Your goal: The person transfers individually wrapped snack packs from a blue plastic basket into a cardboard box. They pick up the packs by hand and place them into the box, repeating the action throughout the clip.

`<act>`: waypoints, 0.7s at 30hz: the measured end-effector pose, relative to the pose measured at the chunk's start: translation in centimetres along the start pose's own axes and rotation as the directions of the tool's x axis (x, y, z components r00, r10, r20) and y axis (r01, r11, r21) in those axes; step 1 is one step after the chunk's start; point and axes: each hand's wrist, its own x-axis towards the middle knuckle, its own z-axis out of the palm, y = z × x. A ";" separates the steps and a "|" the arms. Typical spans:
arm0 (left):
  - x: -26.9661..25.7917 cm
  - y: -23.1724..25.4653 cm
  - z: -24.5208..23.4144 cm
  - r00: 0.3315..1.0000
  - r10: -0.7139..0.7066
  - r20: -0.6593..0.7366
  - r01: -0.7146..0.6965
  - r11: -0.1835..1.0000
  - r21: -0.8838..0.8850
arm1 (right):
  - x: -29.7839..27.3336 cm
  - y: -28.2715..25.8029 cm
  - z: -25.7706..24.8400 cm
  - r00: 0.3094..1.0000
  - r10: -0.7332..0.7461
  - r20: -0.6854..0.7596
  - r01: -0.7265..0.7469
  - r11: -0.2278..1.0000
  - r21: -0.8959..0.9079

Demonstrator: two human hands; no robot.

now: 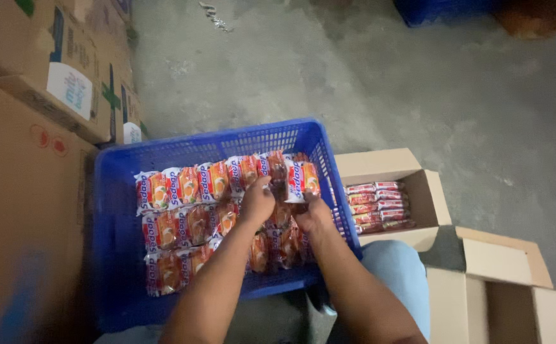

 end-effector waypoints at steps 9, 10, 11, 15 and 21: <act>8.3 0.8 1.4 0.884 0.064 0.464 -0.395 0.633 0.665 | 16.4 2.0 -2.3 0.994 0.009 -0.111 -0.009 1.000 0.003; 9.2 -0.9 2.2 0.885 0.062 0.462 -0.392 0.634 0.666 | 16.7 2.1 -2.0 0.994 0.011 -0.111 -0.011 1.000 0.000; 10.0 -2.5 2.9 0.879 0.025 0.476 -0.386 0.622 0.681 | 17.1 2.3 -1.8 0.994 -0.009 -0.111 0.004 0.999 -0.045; 11.1 -8.5 4.1 0.901 0.228 0.369 -0.428 0.606 0.671 | 3.7 0.3 5.5 0.995 -0.086 -0.057 0.071 0.970 -0.232; 11.4 -9.2 4.8 0.906 0.191 0.378 -0.407 0.641 0.650 | 35.0 2.6 -9.5 0.707 -0.244 0.663 0.325 -0.721 -0.612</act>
